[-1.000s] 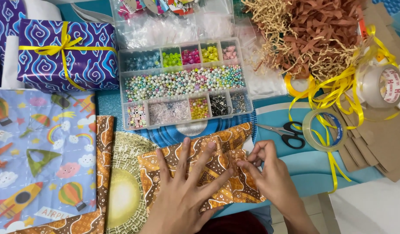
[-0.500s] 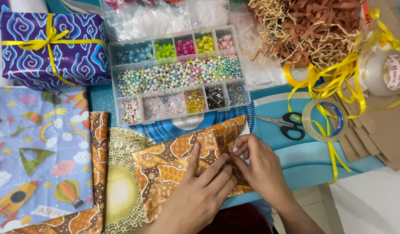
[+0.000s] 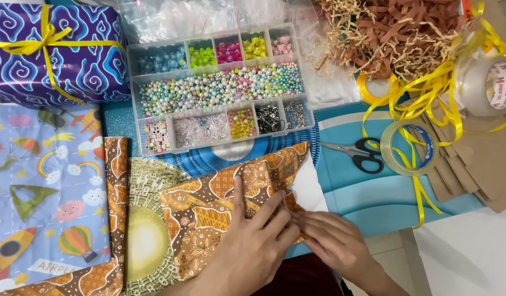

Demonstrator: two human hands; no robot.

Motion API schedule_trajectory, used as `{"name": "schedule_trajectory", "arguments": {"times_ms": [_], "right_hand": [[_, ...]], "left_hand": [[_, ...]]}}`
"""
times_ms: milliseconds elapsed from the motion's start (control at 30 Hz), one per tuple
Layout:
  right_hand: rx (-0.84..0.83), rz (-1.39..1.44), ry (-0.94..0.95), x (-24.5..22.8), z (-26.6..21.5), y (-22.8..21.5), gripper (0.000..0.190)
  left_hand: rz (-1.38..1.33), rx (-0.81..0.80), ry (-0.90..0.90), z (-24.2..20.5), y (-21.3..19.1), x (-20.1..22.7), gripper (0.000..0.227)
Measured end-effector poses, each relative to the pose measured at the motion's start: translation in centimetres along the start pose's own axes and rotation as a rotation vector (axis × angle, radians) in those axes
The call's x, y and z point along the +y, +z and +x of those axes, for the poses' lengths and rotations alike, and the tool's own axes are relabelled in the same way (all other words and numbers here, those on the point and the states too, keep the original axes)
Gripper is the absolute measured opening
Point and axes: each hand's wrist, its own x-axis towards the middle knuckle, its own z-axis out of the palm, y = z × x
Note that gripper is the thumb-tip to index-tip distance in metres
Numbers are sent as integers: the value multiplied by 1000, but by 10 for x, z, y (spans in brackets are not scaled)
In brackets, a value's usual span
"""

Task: A person wraps a small box with decorative paper, making neat folds and securing them with tape.

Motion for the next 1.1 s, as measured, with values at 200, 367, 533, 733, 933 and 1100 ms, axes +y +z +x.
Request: {"name": "schedule_trajectory", "arguments": {"times_ms": [200,367,533,733,933,1100], "right_hand": [[-7,-36,-165,11,24,-19,17],[25,-95,-37,32,9,-36,19],[12,-125,18,27,12,-43,32],[18,-23,-101,0,25,-12,11],[-50,-86,-36,27,8,-29,12],[-268,-85,56,50,35,-59,14]], "left_hand": [[10,-22,10,-1,-1,-1,9],[-5,28,18,1,-4,-2,10],[-6,20,9,1,-1,-2,8],[-20,42,-15,1,2,2,9],[-51,20,-34,0,5,2,11],[-40,10,-29,1,4,2,11]]}}
